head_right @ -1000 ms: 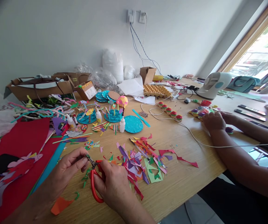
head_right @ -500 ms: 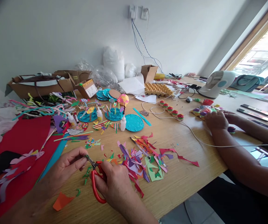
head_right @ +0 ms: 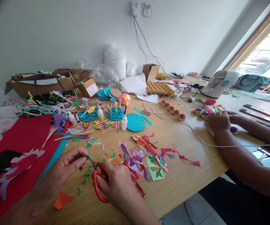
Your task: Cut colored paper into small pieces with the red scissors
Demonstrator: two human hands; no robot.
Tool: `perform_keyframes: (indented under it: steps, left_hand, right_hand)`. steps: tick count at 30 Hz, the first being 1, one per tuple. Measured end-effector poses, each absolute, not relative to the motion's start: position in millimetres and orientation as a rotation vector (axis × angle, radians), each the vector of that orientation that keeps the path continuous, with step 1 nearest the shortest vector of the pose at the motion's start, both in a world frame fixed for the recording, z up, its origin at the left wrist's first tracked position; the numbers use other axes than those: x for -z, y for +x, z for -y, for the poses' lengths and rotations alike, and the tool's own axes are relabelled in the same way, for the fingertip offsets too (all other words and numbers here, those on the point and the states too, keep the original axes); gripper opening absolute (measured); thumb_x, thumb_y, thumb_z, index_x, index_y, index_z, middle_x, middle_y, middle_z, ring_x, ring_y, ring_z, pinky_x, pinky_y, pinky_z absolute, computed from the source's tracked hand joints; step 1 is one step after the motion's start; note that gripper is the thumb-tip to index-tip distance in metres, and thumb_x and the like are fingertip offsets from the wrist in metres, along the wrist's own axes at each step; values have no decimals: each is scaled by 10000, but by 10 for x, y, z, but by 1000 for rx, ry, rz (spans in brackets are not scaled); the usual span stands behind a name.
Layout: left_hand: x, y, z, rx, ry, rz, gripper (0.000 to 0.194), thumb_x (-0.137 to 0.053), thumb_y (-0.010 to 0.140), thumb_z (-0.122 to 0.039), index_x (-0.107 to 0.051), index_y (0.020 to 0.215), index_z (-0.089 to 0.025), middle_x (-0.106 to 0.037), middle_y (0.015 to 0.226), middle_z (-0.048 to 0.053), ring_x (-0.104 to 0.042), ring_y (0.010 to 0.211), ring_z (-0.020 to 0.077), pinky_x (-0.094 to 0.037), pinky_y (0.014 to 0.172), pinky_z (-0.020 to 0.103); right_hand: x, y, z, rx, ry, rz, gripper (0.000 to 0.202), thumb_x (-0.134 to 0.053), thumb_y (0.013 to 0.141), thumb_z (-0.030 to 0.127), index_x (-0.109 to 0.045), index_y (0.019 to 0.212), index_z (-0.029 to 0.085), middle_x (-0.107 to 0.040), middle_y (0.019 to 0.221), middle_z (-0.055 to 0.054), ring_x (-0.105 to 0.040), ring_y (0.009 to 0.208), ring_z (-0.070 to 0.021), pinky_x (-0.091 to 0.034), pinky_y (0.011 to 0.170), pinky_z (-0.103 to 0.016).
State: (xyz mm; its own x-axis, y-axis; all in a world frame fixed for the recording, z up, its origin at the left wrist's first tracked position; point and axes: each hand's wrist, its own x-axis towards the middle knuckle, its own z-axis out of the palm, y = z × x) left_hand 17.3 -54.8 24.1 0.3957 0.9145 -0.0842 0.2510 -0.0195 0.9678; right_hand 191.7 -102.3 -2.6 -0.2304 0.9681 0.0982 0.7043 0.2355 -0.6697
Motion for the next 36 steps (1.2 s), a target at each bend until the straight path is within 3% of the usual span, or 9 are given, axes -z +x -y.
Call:
perform_keyframes:
  steps: [16, 36]
  left_hand:
    - [-269, 186, 577, -739, 1471, -1052, 112, -482, 785, -276, -522, 716, -197, -452, 577, -59, -416, 570, 109, -347, 554, 209]
    - [-310, 192, 582, -747, 1475, -1136, 115, -510, 734, -310, -532, 690, -206, -452, 538, -59, -448, 531, 118, -375, 522, 213]
  right_hand:
    - [-38, 1900, 1044, -706, -1532, 2031, 215, -494, 804, 297, -390, 645, 196, -444, 545, 43, -344, 467, -78, -207, 480, -195]
    - [-37, 1914, 1063, -691, -1537, 2054, 221, -489, 813, 285, -417, 626, 191, -379, 518, 56, -316, 456, -75, -203, 470, -196]
